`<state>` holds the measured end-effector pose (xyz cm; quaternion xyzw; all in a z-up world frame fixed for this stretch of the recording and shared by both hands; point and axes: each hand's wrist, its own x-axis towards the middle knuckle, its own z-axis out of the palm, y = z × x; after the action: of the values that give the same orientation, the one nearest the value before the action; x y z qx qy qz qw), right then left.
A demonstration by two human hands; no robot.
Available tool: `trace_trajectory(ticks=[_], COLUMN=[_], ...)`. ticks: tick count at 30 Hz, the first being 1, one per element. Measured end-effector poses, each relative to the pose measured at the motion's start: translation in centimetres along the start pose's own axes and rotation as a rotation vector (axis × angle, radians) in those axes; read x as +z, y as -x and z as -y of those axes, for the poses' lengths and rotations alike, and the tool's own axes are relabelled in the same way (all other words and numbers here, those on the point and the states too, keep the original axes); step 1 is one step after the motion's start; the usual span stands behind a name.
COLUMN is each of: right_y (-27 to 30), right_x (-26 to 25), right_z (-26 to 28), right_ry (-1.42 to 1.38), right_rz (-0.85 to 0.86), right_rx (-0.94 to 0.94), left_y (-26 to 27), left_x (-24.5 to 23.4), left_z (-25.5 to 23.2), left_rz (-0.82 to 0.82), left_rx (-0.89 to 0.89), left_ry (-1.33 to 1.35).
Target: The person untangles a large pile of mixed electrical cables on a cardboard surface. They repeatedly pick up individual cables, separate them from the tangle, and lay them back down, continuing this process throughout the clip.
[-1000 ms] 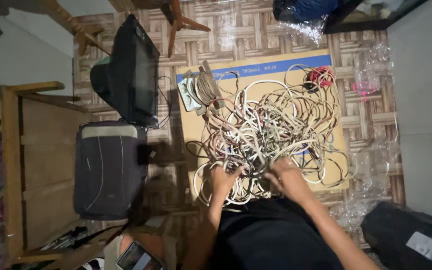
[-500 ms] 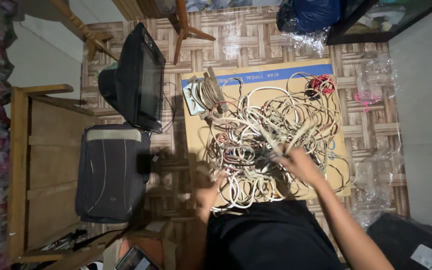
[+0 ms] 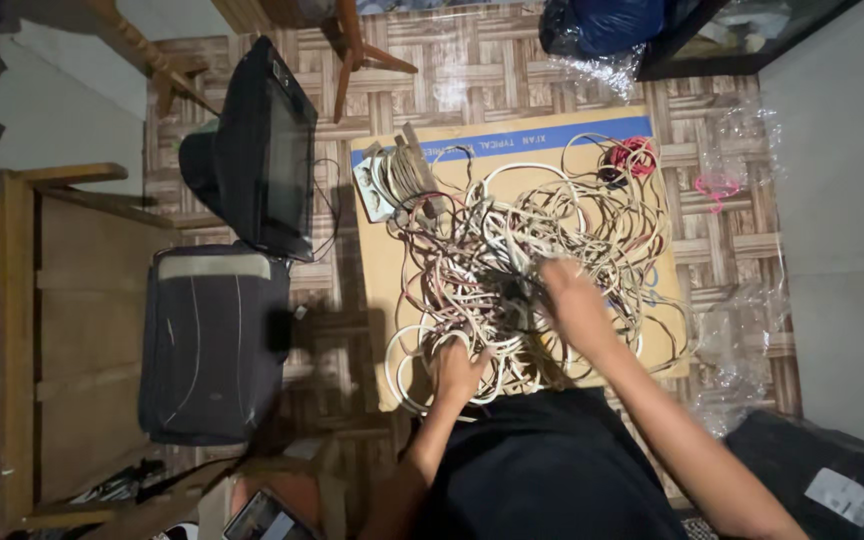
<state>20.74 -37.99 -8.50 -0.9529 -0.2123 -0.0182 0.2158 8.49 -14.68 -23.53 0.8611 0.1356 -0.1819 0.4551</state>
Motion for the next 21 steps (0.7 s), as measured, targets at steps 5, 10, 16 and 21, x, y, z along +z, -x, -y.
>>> trace_trajectory(ticks=[5, 10, 16, 21], right_y=[4.0, 3.6, 1.3, 2.7], right_x=[5.9, 6.2, 0.4, 0.8], right_z=[1.5, 0.7, 0.7, -1.7], right_ry=[0.051, -0.044, -0.402, -0.529], right_rz=[0.393, 0.520, 0.087, -0.151], right_rx=[-0.098, 0.007, 0.027, 0.492], left_y=[-2.8, -2.5, -1.2, -2.0], left_x=[1.7, -0.3, -7.9, -10.9], left_z=[-0.3, -0.2, -1.0, 4.8], left_rz=[0.036, 0.201, 0.087, -0.251], left_rx=[0.100, -0.099, 0.008, 0.046], left_ry=[0.543, 1.139, 0.851, 0.577])
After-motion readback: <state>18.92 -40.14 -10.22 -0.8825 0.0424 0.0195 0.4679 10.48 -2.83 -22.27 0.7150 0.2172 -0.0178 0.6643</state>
